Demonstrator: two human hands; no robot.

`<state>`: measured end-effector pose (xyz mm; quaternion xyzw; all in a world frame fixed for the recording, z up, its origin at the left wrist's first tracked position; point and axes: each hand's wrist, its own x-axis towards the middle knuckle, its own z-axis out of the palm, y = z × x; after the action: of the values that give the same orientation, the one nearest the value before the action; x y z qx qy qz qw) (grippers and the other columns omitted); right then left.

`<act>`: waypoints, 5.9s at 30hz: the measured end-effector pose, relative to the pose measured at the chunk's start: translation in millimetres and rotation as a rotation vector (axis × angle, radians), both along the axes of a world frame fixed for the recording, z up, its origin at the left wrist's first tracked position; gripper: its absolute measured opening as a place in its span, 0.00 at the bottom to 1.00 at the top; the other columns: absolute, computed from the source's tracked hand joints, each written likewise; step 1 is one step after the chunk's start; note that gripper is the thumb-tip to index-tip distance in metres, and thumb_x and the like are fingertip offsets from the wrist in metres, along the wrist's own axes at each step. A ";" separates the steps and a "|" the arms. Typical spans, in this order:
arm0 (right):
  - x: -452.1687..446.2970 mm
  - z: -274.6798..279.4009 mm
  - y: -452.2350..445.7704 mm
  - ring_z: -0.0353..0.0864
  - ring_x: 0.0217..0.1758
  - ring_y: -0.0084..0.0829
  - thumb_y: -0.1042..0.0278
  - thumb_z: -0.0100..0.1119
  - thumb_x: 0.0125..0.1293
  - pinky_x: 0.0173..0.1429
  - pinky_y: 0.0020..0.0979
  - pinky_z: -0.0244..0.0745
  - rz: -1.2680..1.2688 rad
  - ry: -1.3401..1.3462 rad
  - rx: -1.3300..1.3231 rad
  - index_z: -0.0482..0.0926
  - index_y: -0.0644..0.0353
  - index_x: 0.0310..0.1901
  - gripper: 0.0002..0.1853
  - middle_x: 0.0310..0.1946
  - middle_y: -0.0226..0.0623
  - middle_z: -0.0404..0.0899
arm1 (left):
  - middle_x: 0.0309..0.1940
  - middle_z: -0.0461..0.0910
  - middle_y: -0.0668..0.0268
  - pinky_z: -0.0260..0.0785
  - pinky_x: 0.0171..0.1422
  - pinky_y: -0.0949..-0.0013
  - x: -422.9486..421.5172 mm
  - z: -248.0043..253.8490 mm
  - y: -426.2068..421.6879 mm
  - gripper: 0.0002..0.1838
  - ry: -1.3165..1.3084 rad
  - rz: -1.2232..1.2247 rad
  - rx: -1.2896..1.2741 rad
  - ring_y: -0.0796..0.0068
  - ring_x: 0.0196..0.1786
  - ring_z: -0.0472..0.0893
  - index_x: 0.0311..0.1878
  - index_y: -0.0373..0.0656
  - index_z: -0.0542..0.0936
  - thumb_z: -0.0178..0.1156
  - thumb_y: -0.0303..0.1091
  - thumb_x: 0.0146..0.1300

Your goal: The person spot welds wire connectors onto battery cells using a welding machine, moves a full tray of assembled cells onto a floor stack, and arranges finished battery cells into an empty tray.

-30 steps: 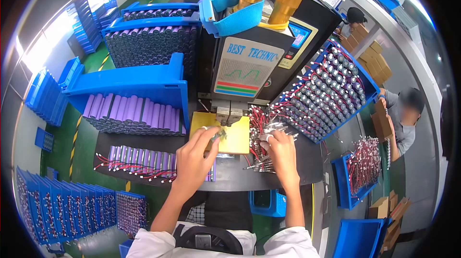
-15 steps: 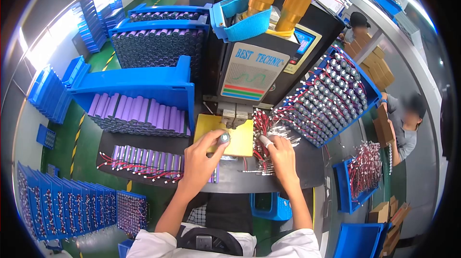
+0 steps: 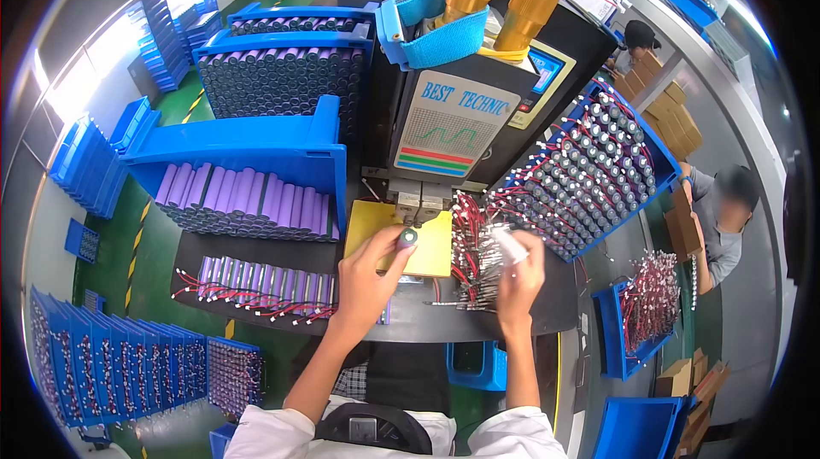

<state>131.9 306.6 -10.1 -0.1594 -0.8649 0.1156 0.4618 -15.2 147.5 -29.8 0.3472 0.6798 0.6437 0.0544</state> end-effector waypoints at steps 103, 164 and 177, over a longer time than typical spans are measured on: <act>-37.9 18.4 -47.8 0.82 0.41 0.32 0.72 0.63 0.64 0.49 0.33 0.73 0.236 -0.085 -0.653 0.84 0.64 0.41 0.06 0.36 0.38 0.84 | 0.47 0.76 0.59 0.80 0.51 0.66 34.3 -4.5 -18.9 0.18 0.102 -0.076 0.049 0.65 0.50 0.82 0.46 0.37 0.80 0.70 0.17 0.50; -26.2 35.1 -54.5 0.78 0.50 0.45 0.69 0.74 0.53 0.55 0.43 0.74 0.328 -0.497 -0.010 0.66 0.59 0.69 0.41 0.47 0.42 0.78 | 0.45 0.85 0.61 0.76 0.54 0.73 -14.2 8.4 -9.5 0.12 -0.649 -0.437 0.089 0.76 0.51 0.83 0.52 0.33 0.80 0.64 0.26 0.67; -11.1 -18.7 -83.9 0.77 0.49 0.51 0.62 0.69 0.60 0.51 0.45 0.74 0.408 -0.767 -0.210 0.66 0.66 0.66 0.35 0.45 0.49 0.73 | 0.71 0.65 0.46 0.66 0.72 0.61 -20.7 7.8 -69.9 0.35 -0.730 -0.330 0.399 0.57 0.73 0.67 0.75 0.34 0.58 0.39 0.55 0.78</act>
<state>120.8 222.8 -28.8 -0.0631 -0.9709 0.2241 0.0568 -35.9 77.6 -22.0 0.2047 0.4141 0.8254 0.3245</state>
